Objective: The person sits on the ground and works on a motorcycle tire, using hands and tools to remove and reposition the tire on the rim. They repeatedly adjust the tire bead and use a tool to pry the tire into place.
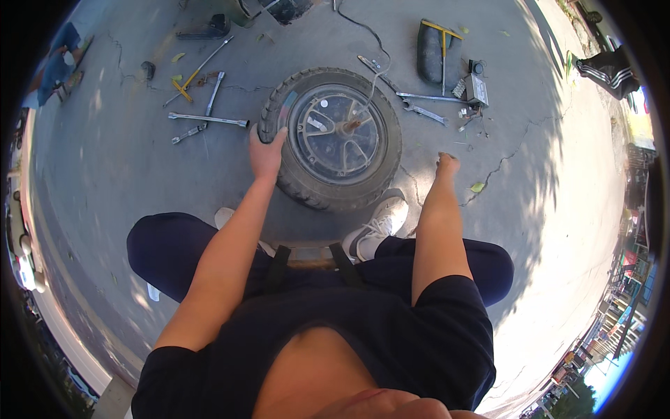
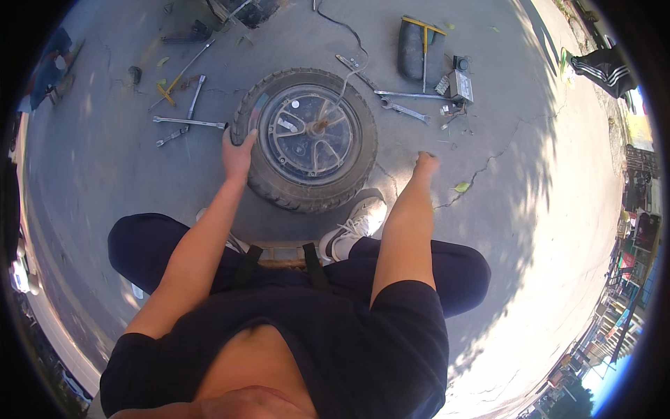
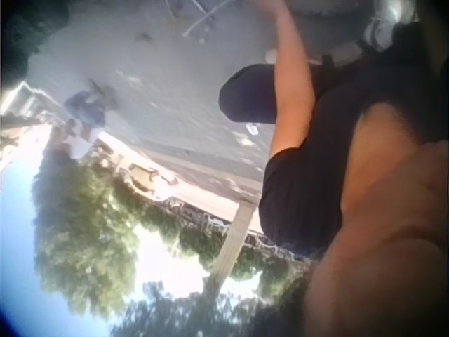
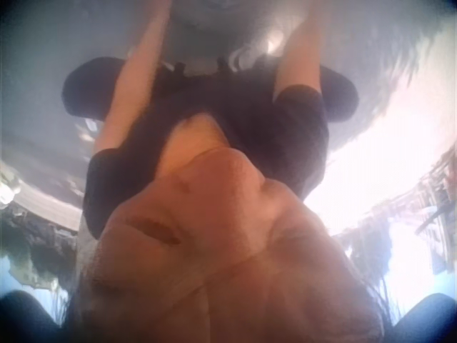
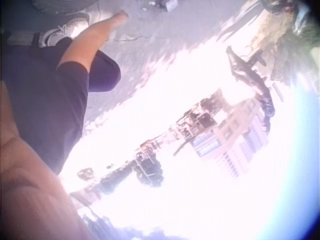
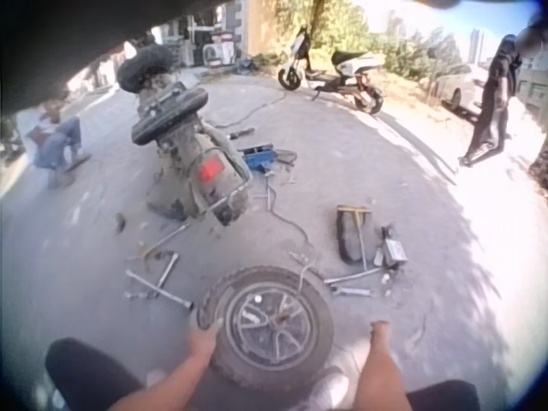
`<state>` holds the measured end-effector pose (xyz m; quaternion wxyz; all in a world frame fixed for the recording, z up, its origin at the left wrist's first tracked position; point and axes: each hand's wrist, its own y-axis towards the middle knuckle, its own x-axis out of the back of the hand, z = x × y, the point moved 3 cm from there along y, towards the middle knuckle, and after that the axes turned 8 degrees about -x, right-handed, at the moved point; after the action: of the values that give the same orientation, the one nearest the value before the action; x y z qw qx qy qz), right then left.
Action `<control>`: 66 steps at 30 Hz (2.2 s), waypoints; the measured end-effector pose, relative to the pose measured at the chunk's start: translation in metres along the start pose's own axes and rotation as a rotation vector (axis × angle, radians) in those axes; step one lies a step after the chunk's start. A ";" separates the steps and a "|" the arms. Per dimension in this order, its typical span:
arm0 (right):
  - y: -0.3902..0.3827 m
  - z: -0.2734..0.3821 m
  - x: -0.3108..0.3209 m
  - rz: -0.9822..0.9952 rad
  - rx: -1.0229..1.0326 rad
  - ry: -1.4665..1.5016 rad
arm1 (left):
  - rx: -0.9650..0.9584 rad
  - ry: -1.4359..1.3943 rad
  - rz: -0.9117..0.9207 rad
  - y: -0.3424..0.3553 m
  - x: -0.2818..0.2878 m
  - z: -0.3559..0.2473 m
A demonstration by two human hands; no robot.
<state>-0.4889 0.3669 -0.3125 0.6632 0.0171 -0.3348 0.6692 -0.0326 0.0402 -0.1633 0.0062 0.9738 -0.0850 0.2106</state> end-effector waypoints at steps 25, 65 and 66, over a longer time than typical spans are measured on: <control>-0.305 -0.051 -0.068 0.623 -0.632 0.849 | 0.644 -0.994 0.360 -0.007 -0.005 0.085; -0.121 0.308 -0.119 0.256 -0.259 0.542 | -1.456 0.573 0.107 0.010 -0.065 -0.273; -0.133 0.313 -0.121 0.394 -0.219 0.620 | -1.480 0.634 0.131 0.022 -0.075 -0.271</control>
<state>-0.4868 0.1002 -0.0702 0.5897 -0.3216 -0.1846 0.7174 -0.2147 0.0435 0.0523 0.6609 0.6042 -0.2537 0.3657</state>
